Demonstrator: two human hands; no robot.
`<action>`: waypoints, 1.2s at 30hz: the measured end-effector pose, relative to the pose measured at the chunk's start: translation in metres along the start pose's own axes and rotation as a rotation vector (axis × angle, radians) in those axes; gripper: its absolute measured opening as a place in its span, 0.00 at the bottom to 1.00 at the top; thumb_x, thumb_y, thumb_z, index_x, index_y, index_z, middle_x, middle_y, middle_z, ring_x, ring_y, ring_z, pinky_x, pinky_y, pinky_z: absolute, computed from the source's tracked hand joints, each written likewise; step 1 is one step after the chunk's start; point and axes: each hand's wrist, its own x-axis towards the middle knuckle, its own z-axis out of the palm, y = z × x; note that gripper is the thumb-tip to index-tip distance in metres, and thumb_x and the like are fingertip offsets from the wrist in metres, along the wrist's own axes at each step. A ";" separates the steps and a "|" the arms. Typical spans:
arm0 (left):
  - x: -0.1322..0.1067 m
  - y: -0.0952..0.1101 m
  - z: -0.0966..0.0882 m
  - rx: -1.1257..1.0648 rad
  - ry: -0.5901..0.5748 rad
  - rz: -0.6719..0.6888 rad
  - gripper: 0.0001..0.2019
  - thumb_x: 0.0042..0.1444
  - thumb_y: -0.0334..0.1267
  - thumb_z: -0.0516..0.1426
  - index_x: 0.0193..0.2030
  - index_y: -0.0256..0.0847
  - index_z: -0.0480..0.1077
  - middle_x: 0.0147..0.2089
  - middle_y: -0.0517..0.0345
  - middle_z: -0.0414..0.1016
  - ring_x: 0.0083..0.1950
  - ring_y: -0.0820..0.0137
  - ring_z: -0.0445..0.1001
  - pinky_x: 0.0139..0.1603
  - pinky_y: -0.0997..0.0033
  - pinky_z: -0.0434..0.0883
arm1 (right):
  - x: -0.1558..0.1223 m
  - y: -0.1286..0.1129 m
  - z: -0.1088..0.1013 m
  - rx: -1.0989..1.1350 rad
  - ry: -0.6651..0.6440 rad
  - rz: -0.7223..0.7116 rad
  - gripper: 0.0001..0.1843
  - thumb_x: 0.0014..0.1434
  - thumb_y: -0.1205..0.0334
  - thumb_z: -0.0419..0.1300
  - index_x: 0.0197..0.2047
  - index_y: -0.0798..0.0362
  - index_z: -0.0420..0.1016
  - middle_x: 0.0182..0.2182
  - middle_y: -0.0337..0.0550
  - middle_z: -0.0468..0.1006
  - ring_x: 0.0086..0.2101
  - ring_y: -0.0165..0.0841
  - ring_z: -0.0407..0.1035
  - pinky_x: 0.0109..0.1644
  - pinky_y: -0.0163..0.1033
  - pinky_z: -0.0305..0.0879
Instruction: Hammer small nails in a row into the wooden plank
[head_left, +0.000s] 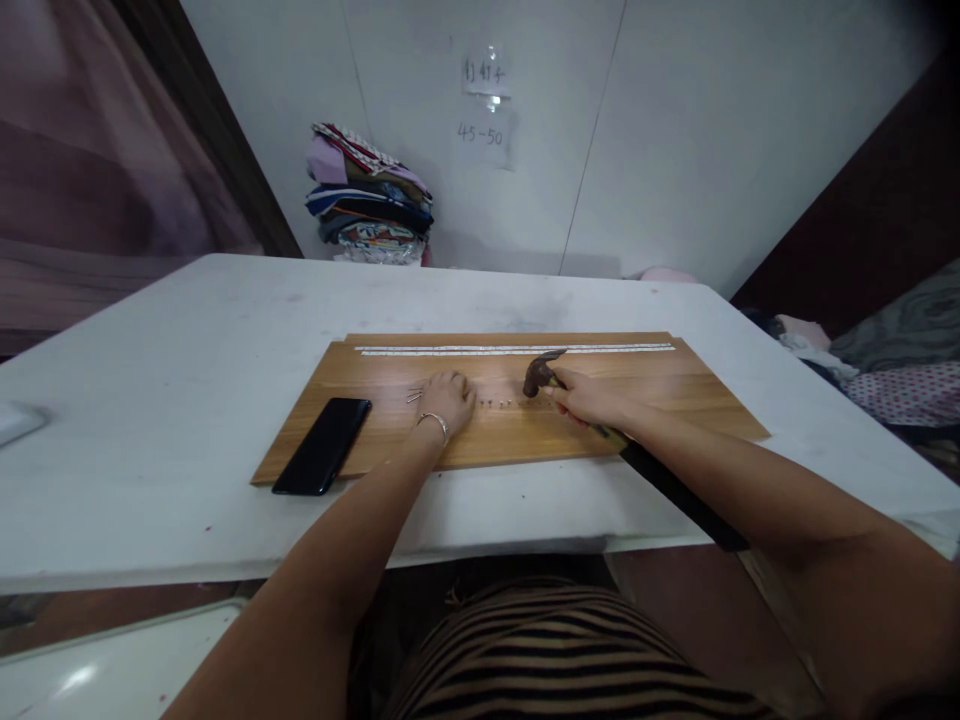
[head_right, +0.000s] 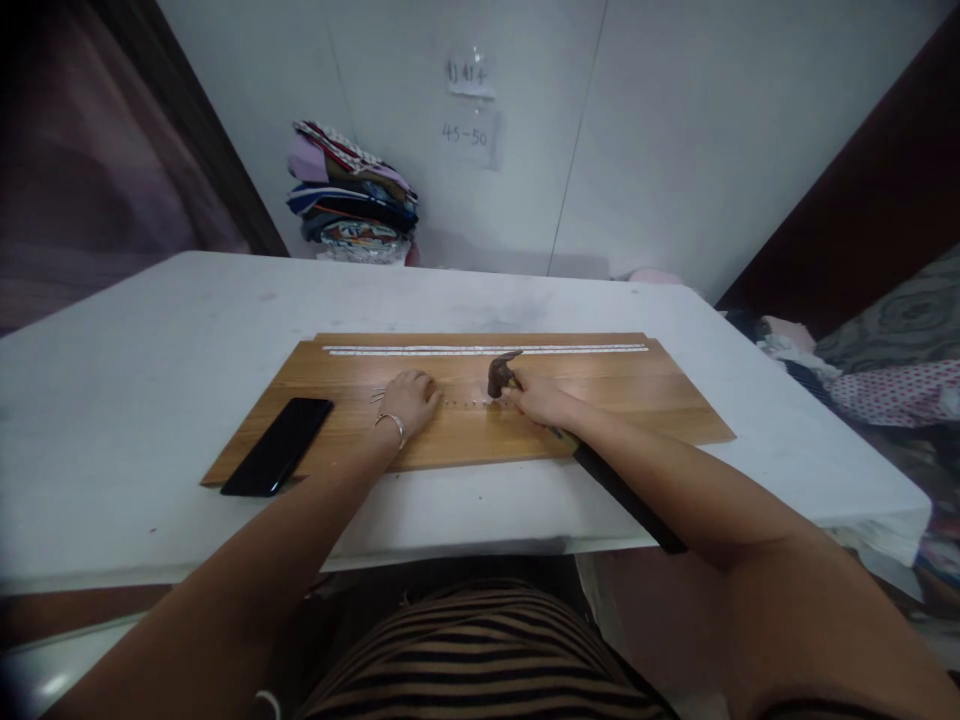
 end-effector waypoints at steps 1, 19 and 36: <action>0.000 0.000 0.000 -0.003 0.002 -0.003 0.13 0.63 0.42 0.52 0.44 0.38 0.75 0.52 0.43 0.75 0.57 0.55 0.70 0.60 0.56 0.65 | 0.000 0.000 0.000 0.004 0.003 -0.005 0.05 0.70 0.59 0.52 0.43 0.51 0.64 0.25 0.34 0.69 0.16 0.25 0.60 0.17 0.32 0.58; 0.000 0.002 -0.006 0.058 -0.019 0.011 0.14 0.64 0.42 0.50 0.45 0.40 0.75 0.53 0.44 0.76 0.57 0.55 0.70 0.60 0.56 0.66 | -0.004 -0.003 -0.002 -0.014 0.021 -0.019 0.07 0.69 0.59 0.53 0.46 0.53 0.67 0.26 0.36 0.70 0.18 0.24 0.60 0.19 0.30 0.55; 0.001 0.001 -0.003 0.054 -0.016 -0.005 0.15 0.65 0.42 0.50 0.46 0.40 0.75 0.54 0.44 0.75 0.58 0.56 0.70 0.60 0.58 0.65 | -0.006 -0.009 -0.002 0.012 0.011 -0.004 0.05 0.69 0.60 0.53 0.44 0.52 0.66 0.25 0.34 0.69 0.16 0.24 0.60 0.18 0.31 0.56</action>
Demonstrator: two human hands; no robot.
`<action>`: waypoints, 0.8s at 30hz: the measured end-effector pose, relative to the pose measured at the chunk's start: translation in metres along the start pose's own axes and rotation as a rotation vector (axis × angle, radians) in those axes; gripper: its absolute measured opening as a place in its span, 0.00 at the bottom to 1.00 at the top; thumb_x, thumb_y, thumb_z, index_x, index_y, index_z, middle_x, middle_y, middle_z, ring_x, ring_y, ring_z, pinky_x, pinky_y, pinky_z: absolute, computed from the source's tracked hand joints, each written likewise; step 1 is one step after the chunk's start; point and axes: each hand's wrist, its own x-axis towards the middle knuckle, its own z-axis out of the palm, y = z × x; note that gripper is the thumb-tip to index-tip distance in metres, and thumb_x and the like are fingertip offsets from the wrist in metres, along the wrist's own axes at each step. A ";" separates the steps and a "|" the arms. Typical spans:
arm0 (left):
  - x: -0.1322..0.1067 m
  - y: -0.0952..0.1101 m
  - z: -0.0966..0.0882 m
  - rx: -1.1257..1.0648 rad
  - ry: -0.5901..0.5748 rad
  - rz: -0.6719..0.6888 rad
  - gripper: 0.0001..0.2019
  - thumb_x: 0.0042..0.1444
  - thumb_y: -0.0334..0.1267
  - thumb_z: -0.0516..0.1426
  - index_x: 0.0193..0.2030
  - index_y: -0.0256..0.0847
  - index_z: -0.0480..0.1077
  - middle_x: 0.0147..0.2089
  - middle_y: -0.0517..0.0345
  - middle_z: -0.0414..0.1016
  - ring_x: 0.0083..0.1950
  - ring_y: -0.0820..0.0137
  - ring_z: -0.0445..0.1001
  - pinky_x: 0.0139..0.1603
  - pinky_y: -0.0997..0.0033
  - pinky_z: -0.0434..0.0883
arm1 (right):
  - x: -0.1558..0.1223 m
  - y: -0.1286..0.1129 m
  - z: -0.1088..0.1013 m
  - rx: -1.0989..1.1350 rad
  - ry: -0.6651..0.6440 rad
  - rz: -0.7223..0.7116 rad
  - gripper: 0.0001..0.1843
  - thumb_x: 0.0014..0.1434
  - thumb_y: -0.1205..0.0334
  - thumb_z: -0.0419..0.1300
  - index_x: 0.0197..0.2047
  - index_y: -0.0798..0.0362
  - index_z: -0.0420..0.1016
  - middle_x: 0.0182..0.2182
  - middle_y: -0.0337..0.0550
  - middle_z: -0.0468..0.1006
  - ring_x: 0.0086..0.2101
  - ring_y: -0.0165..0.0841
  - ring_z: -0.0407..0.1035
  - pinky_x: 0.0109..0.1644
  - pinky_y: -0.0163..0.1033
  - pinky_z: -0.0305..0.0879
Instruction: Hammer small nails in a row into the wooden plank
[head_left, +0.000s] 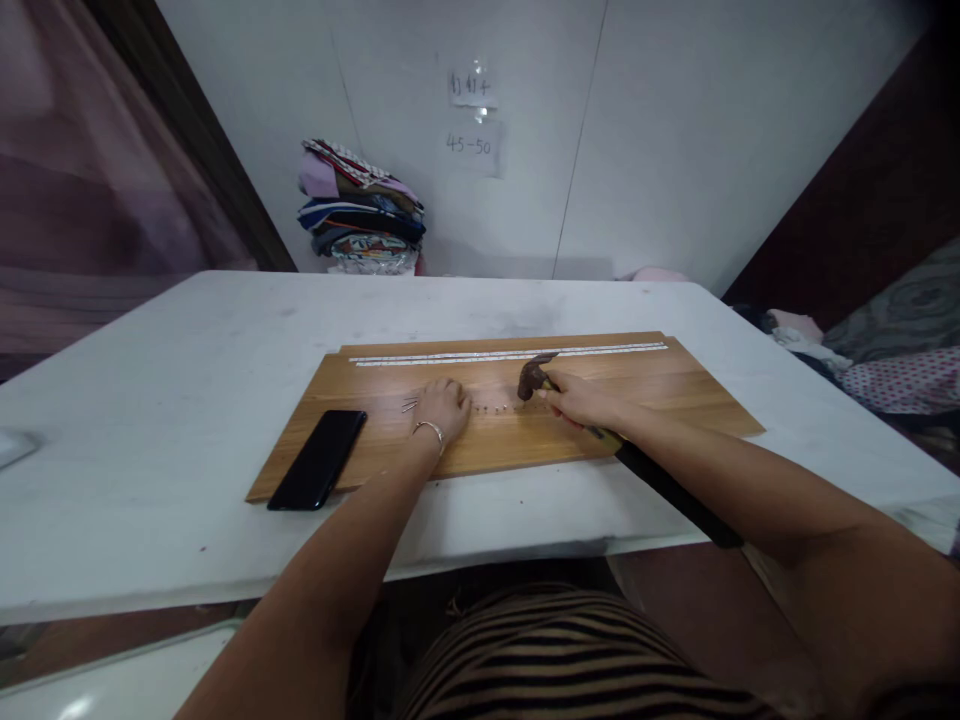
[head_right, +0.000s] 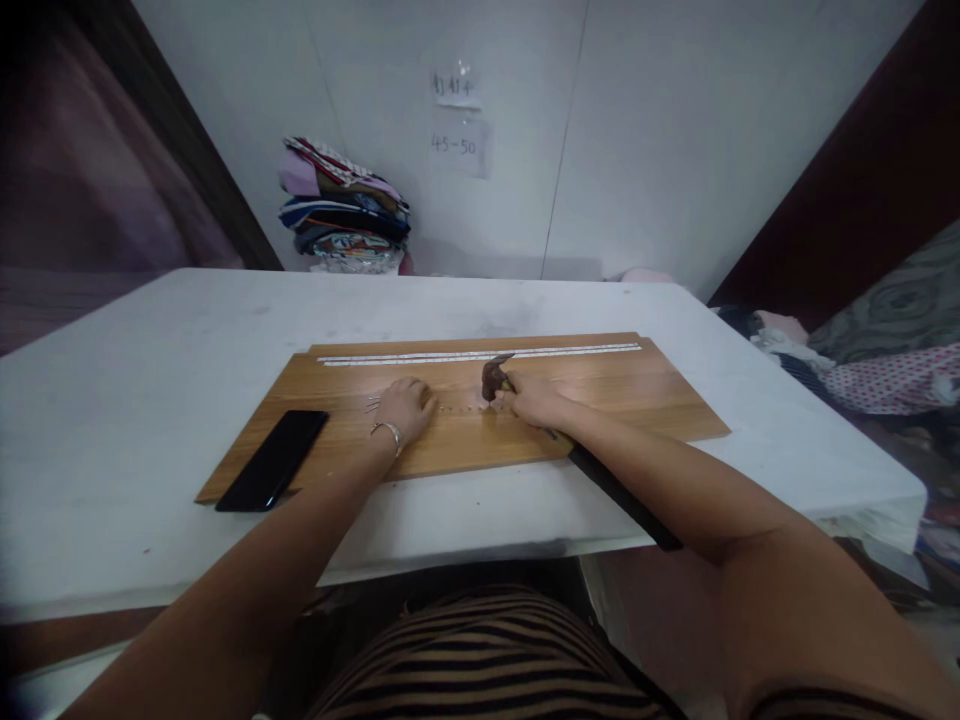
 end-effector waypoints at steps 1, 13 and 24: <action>0.000 0.000 0.000 -0.004 0.000 0.003 0.15 0.64 0.42 0.50 0.46 0.40 0.75 0.54 0.44 0.75 0.58 0.56 0.70 0.60 0.57 0.65 | 0.001 0.001 -0.001 -0.002 0.005 -0.013 0.05 0.69 0.60 0.53 0.43 0.52 0.66 0.25 0.34 0.69 0.16 0.24 0.60 0.18 0.31 0.56; 0.001 -0.001 0.002 0.025 0.011 0.003 0.15 0.64 0.44 0.50 0.45 0.41 0.75 0.53 0.46 0.76 0.57 0.57 0.71 0.59 0.58 0.66 | 0.000 0.001 0.003 0.001 -0.010 0.010 0.07 0.69 0.60 0.52 0.47 0.52 0.65 0.25 0.34 0.69 0.17 0.25 0.61 0.18 0.30 0.56; 0.001 0.000 0.000 0.017 0.004 0.003 0.15 0.64 0.43 0.50 0.45 0.40 0.75 0.54 0.44 0.76 0.58 0.56 0.70 0.59 0.57 0.66 | -0.002 -0.001 -0.002 -0.044 0.014 -0.020 0.08 0.69 0.60 0.52 0.47 0.53 0.67 0.26 0.36 0.71 0.19 0.24 0.61 0.21 0.29 0.54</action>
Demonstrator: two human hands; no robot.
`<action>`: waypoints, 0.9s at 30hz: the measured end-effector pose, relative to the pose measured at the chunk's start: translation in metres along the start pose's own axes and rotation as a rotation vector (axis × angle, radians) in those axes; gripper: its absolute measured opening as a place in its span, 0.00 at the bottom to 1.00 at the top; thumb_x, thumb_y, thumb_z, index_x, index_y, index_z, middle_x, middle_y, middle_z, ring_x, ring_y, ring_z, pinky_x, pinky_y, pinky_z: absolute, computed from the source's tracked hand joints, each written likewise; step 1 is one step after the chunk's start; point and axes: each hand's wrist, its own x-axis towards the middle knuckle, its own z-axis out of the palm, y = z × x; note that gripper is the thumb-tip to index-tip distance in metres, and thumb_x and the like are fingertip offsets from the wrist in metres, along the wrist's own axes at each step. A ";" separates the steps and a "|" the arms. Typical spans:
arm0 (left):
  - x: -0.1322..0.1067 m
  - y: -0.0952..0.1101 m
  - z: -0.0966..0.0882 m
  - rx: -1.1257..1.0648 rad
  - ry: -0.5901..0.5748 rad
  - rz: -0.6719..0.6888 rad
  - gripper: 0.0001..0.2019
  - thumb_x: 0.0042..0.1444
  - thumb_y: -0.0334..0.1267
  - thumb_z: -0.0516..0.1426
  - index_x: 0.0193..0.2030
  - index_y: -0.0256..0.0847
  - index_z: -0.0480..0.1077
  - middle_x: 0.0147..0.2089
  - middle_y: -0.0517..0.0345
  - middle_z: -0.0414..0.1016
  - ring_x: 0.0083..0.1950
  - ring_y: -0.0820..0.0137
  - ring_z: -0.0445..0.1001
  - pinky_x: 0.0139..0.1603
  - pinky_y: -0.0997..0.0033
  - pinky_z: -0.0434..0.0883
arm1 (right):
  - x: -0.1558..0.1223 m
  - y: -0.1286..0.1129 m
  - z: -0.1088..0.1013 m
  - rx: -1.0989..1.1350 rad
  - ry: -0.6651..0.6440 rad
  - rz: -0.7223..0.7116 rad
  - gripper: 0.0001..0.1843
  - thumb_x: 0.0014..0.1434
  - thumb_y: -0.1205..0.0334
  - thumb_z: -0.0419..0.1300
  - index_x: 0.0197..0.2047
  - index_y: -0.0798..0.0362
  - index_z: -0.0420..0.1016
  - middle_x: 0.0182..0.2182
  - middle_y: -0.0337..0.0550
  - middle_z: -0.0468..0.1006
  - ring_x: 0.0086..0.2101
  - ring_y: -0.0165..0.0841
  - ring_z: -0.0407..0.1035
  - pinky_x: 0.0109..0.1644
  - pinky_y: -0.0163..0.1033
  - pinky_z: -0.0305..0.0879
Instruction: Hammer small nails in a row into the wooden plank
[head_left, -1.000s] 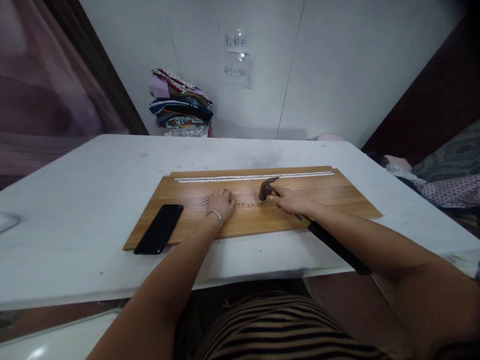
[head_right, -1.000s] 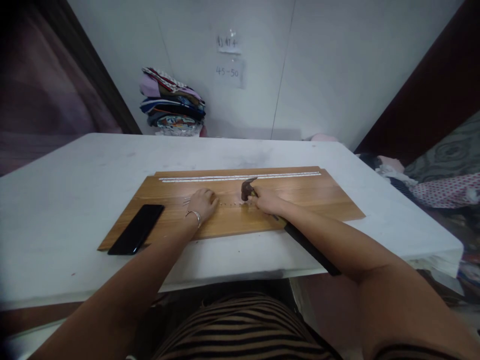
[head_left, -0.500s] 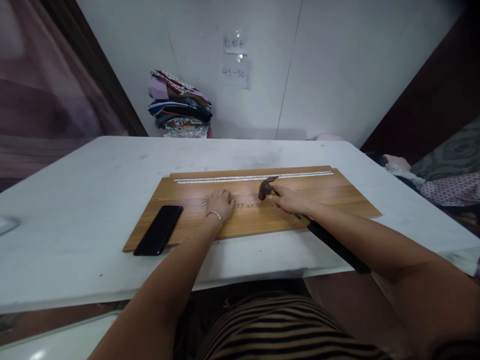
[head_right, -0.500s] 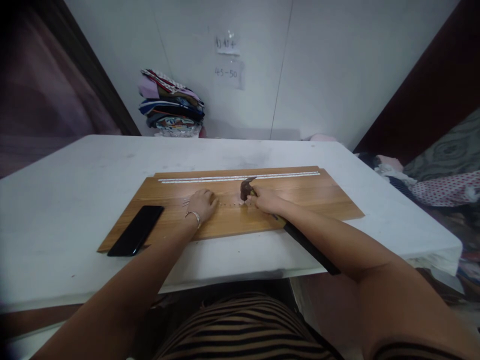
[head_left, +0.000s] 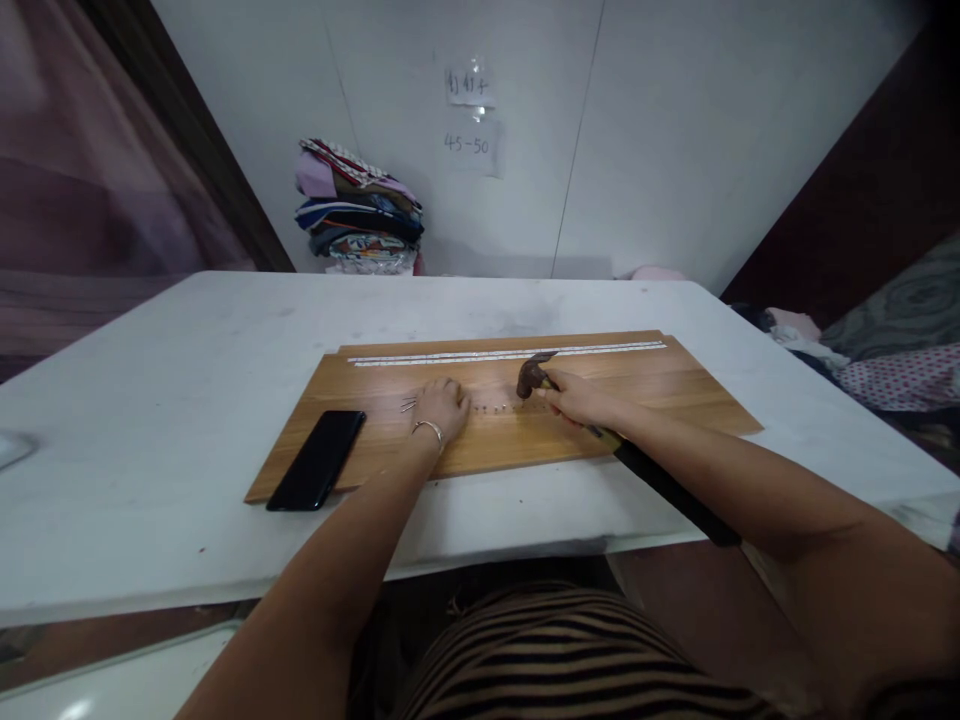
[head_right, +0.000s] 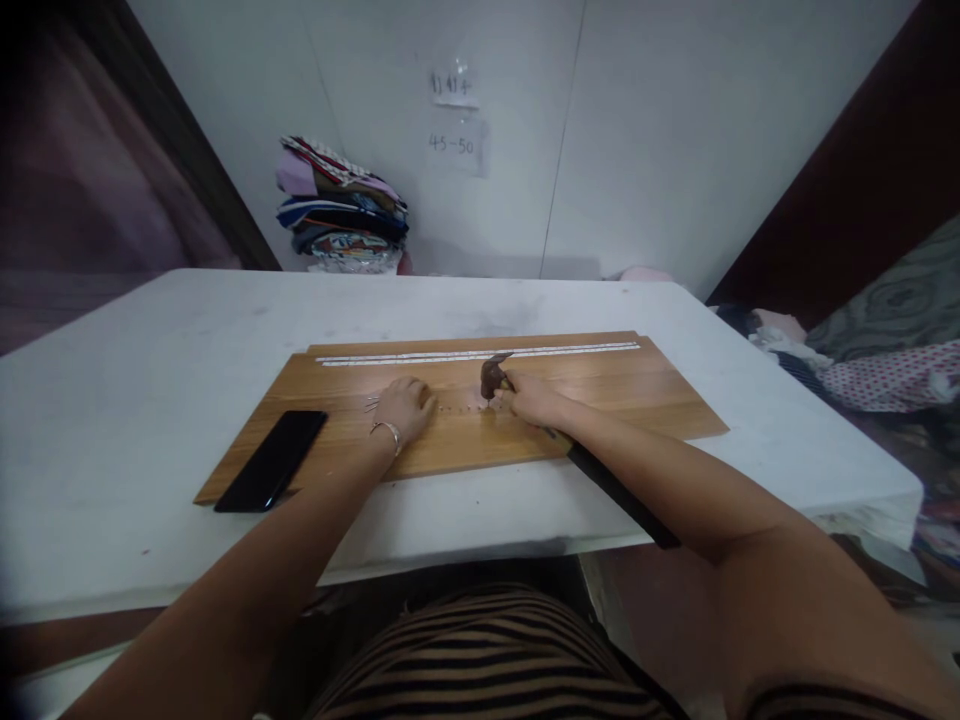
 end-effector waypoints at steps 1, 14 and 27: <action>0.000 0.000 0.000 -0.003 -0.003 0.001 0.15 0.64 0.43 0.50 0.45 0.40 0.75 0.54 0.44 0.75 0.58 0.56 0.70 0.59 0.56 0.66 | 0.000 0.000 0.001 0.000 -0.004 0.001 0.08 0.69 0.60 0.52 0.47 0.53 0.67 0.26 0.36 0.71 0.19 0.25 0.61 0.21 0.29 0.55; 0.001 -0.001 0.000 -0.008 -0.005 -0.004 0.15 0.64 0.43 0.50 0.46 0.40 0.76 0.54 0.44 0.75 0.58 0.56 0.70 0.59 0.56 0.66 | 0.002 0.004 0.002 0.009 -0.009 -0.002 0.07 0.69 0.59 0.52 0.46 0.52 0.66 0.26 0.34 0.70 0.17 0.24 0.61 0.21 0.31 0.57; 0.001 -0.001 0.000 0.019 -0.008 -0.003 0.16 0.65 0.43 0.50 0.47 0.39 0.75 0.54 0.45 0.76 0.58 0.56 0.71 0.59 0.58 0.66 | 0.001 0.001 0.003 -0.043 -0.010 0.015 0.10 0.69 0.59 0.52 0.49 0.55 0.68 0.28 0.37 0.72 0.20 0.25 0.62 0.25 0.31 0.58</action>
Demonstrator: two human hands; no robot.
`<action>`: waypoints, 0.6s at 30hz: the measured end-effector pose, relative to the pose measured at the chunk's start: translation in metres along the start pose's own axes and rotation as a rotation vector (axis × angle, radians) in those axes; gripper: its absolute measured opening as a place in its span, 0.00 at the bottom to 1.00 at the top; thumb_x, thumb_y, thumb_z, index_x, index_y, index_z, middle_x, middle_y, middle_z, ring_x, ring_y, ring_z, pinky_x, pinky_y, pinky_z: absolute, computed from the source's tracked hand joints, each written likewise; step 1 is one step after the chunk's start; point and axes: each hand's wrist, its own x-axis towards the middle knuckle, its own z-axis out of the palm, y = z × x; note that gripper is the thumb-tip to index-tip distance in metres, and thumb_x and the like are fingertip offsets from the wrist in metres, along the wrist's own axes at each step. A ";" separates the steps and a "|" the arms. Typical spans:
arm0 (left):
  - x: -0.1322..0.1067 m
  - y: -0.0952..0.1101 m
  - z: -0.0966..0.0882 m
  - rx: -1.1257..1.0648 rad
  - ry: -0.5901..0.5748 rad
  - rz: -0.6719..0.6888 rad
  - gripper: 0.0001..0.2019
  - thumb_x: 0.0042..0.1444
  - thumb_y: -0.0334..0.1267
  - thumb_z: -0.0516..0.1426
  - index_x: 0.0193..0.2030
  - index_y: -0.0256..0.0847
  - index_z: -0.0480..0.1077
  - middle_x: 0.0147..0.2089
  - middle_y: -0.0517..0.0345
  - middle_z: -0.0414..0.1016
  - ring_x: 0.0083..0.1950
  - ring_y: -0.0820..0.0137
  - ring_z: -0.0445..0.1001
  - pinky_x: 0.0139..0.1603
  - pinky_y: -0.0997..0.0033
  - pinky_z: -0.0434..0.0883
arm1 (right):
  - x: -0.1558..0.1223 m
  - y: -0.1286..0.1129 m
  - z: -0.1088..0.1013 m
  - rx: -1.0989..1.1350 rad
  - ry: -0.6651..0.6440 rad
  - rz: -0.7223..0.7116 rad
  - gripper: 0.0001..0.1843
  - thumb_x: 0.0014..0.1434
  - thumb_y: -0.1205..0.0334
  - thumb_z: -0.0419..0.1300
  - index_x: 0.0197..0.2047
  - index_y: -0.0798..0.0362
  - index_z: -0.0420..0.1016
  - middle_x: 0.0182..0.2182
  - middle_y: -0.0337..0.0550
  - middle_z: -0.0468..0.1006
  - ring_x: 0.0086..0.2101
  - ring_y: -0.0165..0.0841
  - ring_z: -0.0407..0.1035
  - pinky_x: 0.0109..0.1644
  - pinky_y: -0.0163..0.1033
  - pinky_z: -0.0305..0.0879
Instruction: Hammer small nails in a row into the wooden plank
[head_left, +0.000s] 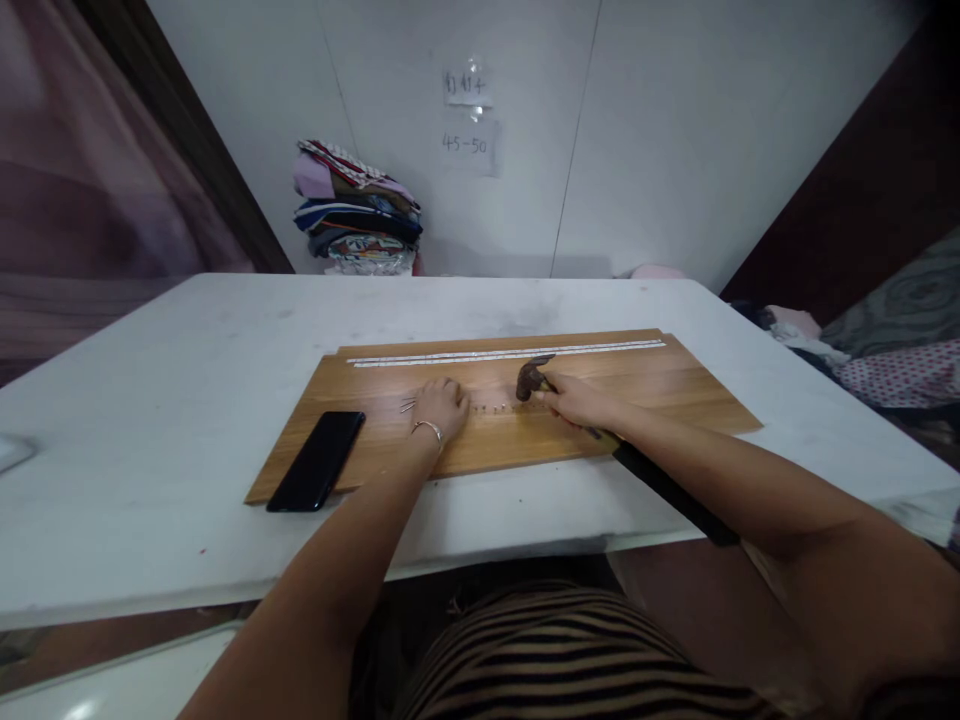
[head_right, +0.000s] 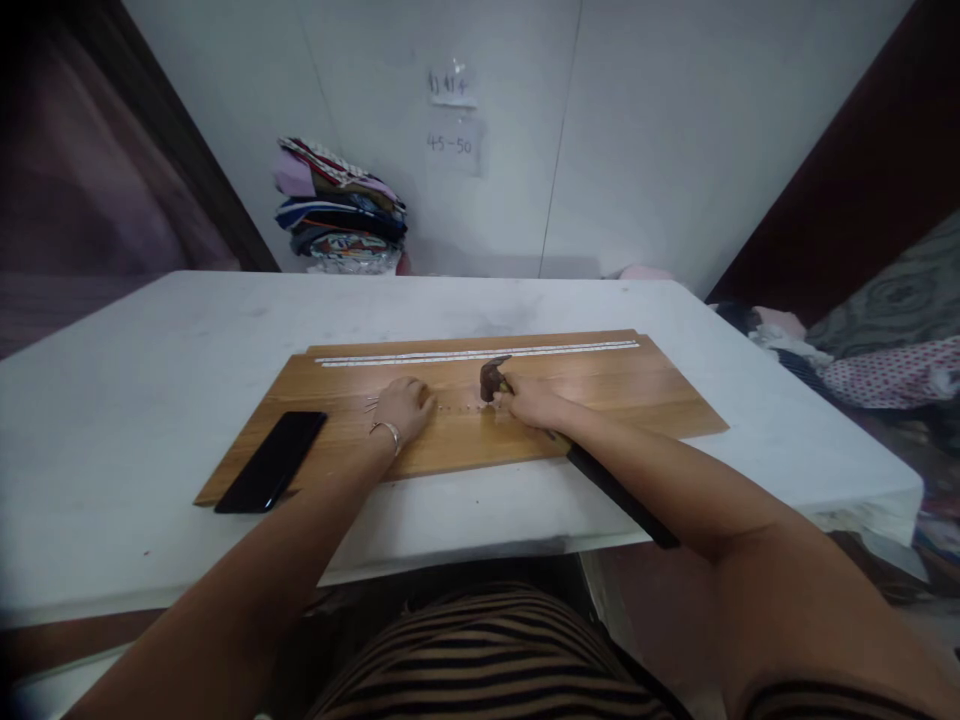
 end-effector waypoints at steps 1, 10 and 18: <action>0.000 0.000 0.000 -0.001 0.002 0.002 0.16 0.65 0.43 0.50 0.47 0.38 0.75 0.54 0.45 0.76 0.58 0.56 0.71 0.59 0.58 0.66 | 0.000 0.000 0.000 -0.001 0.005 -0.002 0.10 0.69 0.59 0.52 0.49 0.55 0.68 0.28 0.37 0.73 0.20 0.25 0.62 0.25 0.31 0.58; 0.001 -0.001 0.003 -0.025 0.016 0.000 0.15 0.64 0.43 0.51 0.45 0.39 0.76 0.53 0.45 0.76 0.57 0.56 0.71 0.59 0.57 0.65 | -0.001 0.000 0.001 0.013 0.002 -0.012 0.11 0.69 0.59 0.53 0.50 0.56 0.69 0.29 0.40 0.74 0.21 0.25 0.62 0.26 0.31 0.58; 0.000 0.001 -0.001 -0.013 0.001 -0.005 0.15 0.64 0.42 0.51 0.46 0.39 0.76 0.53 0.44 0.76 0.57 0.56 0.71 0.59 0.58 0.66 | -0.002 0.001 -0.002 0.037 0.003 -0.018 0.10 0.69 0.59 0.52 0.48 0.55 0.68 0.28 0.38 0.73 0.19 0.25 0.61 0.23 0.31 0.57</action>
